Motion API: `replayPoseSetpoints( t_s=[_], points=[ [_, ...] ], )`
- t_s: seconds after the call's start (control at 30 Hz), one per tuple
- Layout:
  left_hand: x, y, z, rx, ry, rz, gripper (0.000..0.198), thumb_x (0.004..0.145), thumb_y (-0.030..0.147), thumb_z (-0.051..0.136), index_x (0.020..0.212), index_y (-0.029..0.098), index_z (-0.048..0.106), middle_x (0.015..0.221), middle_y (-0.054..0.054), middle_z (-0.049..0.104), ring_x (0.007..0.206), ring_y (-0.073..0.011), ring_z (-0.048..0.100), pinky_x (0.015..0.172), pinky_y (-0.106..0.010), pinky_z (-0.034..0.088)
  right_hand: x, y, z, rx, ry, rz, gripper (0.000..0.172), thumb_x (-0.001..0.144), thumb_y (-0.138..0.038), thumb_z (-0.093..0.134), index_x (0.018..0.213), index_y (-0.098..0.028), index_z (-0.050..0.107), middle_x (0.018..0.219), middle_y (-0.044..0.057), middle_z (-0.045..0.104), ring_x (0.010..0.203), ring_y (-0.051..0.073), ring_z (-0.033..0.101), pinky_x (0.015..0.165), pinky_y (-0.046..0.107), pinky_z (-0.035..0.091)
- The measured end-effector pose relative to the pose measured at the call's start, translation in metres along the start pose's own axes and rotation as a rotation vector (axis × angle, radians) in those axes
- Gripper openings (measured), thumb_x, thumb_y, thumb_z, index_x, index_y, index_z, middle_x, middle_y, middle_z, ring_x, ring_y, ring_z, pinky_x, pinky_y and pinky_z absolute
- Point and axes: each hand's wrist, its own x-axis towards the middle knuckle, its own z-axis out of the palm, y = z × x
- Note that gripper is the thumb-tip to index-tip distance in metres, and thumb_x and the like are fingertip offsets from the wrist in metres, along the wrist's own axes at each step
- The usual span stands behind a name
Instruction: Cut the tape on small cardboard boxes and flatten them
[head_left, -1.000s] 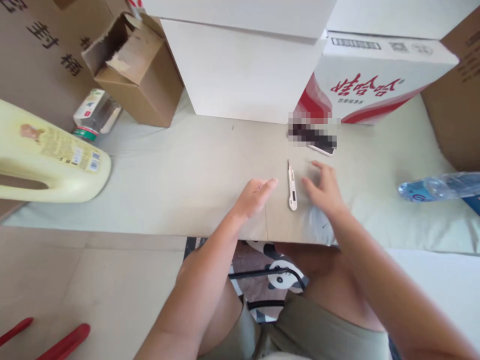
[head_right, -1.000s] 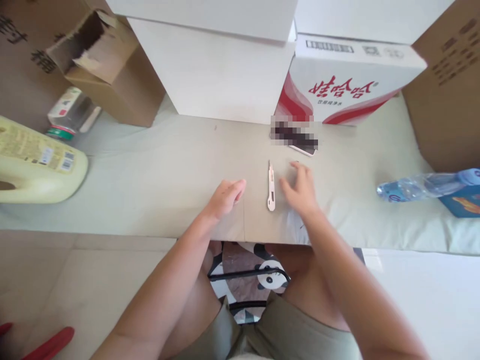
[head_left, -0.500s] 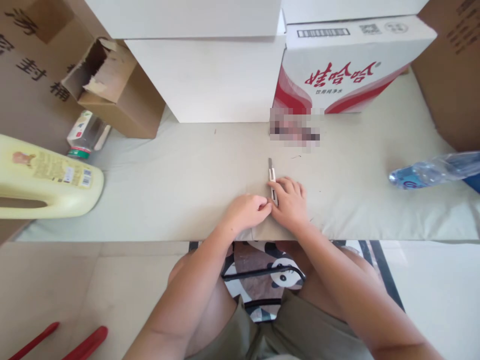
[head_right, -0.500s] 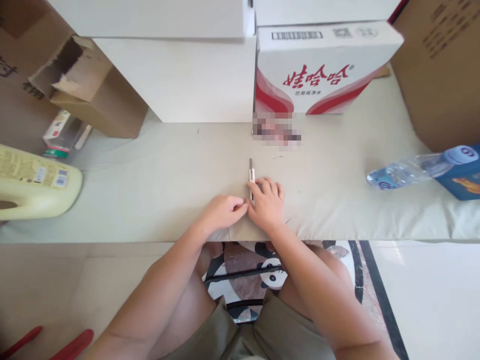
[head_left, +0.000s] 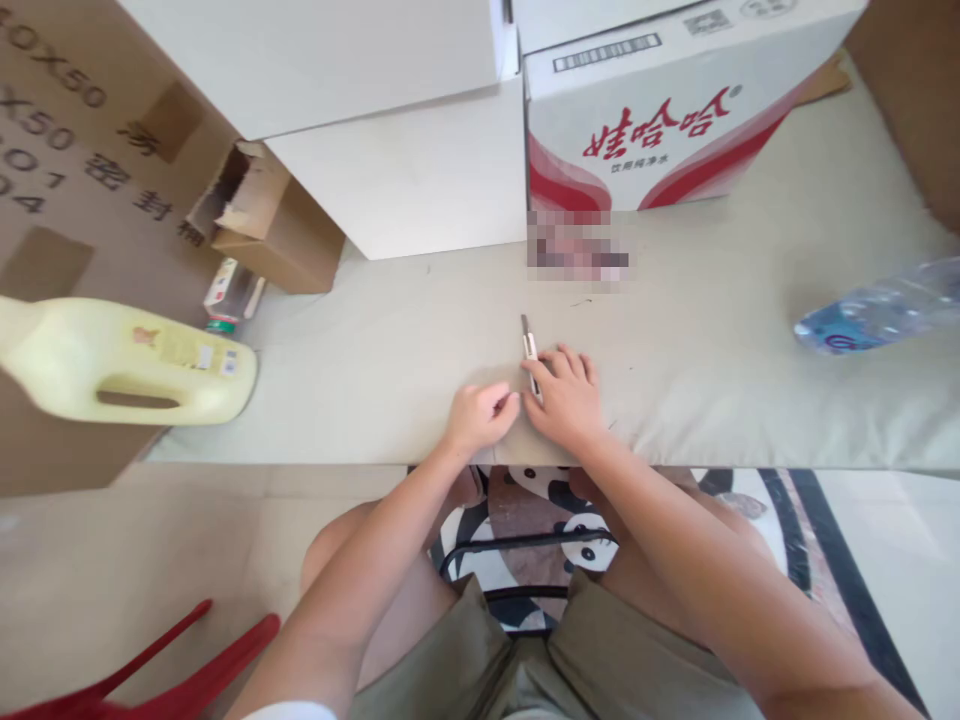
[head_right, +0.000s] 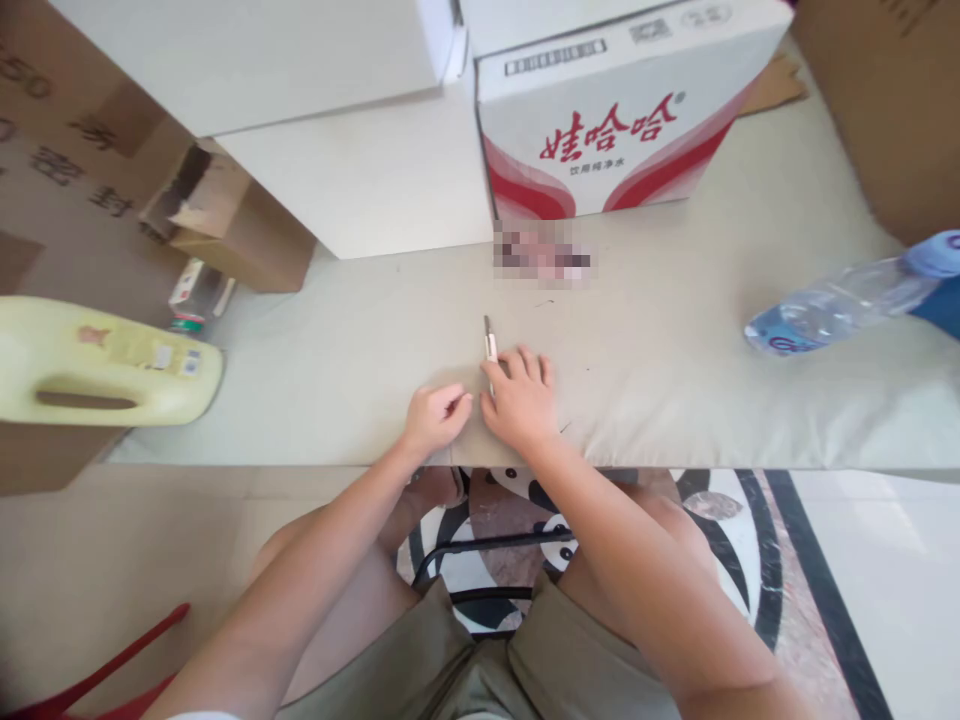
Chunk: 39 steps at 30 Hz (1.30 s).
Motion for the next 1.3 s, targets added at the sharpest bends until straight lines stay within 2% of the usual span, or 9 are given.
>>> replayPoseSetpoints(
  t_s=[0.2,0.4,0.5,0.6,0.7,0.83,1.03,1.2,1.3],
  points=[
    [-0.004,0.013,0.01,0.244,-0.026,0.023,0.036,0.094,0.043,0.045,0.076,0.02,0.065,0.072,-0.008,0.067,0.062,-0.0194,0.054,0.06,-0.032,0.029,-0.004,0.007,0.003,0.016,0.022,-0.036,0.043,0.086,-0.026,0.053,0.127,-0.025,0.066,0.135,0.013,0.064,0.142,0.037,0.044,0.117,0.059,0.029],
    [0.001,0.006,-0.002,0.101,-0.044,0.022,0.034,0.093,0.042,0.047,0.069,0.02,0.059,0.062,-0.002,0.059,0.06,-0.0171,0.049,0.062,-0.031,0.033,-0.008,0.008,0.005,-0.037,0.067,-0.074,0.04,0.091,-0.031,0.05,0.125,-0.022,0.067,0.133,0.014,0.065,0.139,0.038,0.049,0.115,0.058,0.033],
    [0.022,-0.024,-0.038,0.075,-0.03,-0.033,0.031,0.093,0.038,0.047,0.069,0.02,0.057,0.063,-0.001,0.056,0.061,-0.016,0.048,0.067,-0.031,0.036,-0.01,0.007,0.005,-0.047,0.093,-0.081,0.038,0.093,-0.031,0.048,0.123,-0.021,0.068,0.13,0.014,0.067,0.137,0.037,0.051,0.115,0.058,0.033],
    [0.053,-0.075,-0.101,0.216,0.076,-0.245,0.02,0.09,0.031,0.05,0.081,0.019,0.064,0.077,-0.006,0.063,0.074,-0.0202,0.057,0.075,-0.033,0.042,-0.011,0.006,0.006,-0.064,0.11,-0.084,0.035,0.093,-0.03,0.048,0.121,-0.023,0.068,0.128,0.014,0.067,0.136,0.036,0.053,0.115,0.057,0.034],
    [0.081,-0.13,-0.173,0.341,0.299,-0.428,0.023,0.087,0.027,0.055,0.102,0.016,0.069,0.115,-0.017,0.064,0.11,-0.0291,0.06,0.096,-0.04,0.044,-0.012,0.005,0.008,-0.104,0.121,-0.095,0.033,0.094,-0.031,0.048,0.119,-0.023,0.068,0.126,0.013,0.068,0.135,0.035,0.054,0.114,0.056,0.035],
    [0.103,-0.188,-0.236,0.26,0.651,-0.697,0.058,0.077,0.037,0.068,0.133,0.023,0.061,0.148,-0.02,0.045,0.145,-0.0407,0.036,0.115,-0.058,0.031,-0.011,0.004,0.01,-0.168,0.166,-0.116,0.03,0.095,-0.03,0.048,0.116,-0.022,0.067,0.123,0.012,0.069,0.133,0.034,0.056,0.113,0.054,0.036],
    [0.123,-0.236,-0.261,0.113,0.802,-0.559,0.062,0.064,0.044,0.074,0.123,0.024,0.07,0.151,-0.009,0.05,0.157,-0.0338,0.013,0.122,-0.061,0.012,-0.009,0.002,0.012,-0.209,0.181,-0.117,0.026,0.095,-0.03,0.05,0.113,-0.022,0.067,0.12,0.011,0.068,0.132,0.033,0.057,0.113,0.053,0.036],
    [0.13,-0.244,-0.266,-0.053,0.804,-0.466,0.053,0.066,0.042,0.072,0.117,0.029,0.072,0.135,-0.01,0.065,0.136,-0.0367,0.051,0.118,-0.059,0.033,-0.009,0.003,0.013,-0.217,0.174,-0.126,0.026,0.095,-0.031,0.05,0.113,-0.022,0.067,0.118,0.011,0.068,0.131,0.034,0.057,0.112,0.054,0.037],
    [0.124,-0.233,-0.261,-0.044,0.813,-0.413,0.055,0.07,0.037,0.069,0.124,0.024,0.069,0.137,-0.012,0.065,0.135,-0.0364,0.054,0.121,-0.053,0.035,-0.009,0.004,0.012,-0.196,0.183,-0.128,0.026,0.095,-0.031,0.05,0.112,-0.022,0.068,0.119,0.012,0.068,0.13,0.033,0.057,0.111,0.054,0.038]
  ],
)
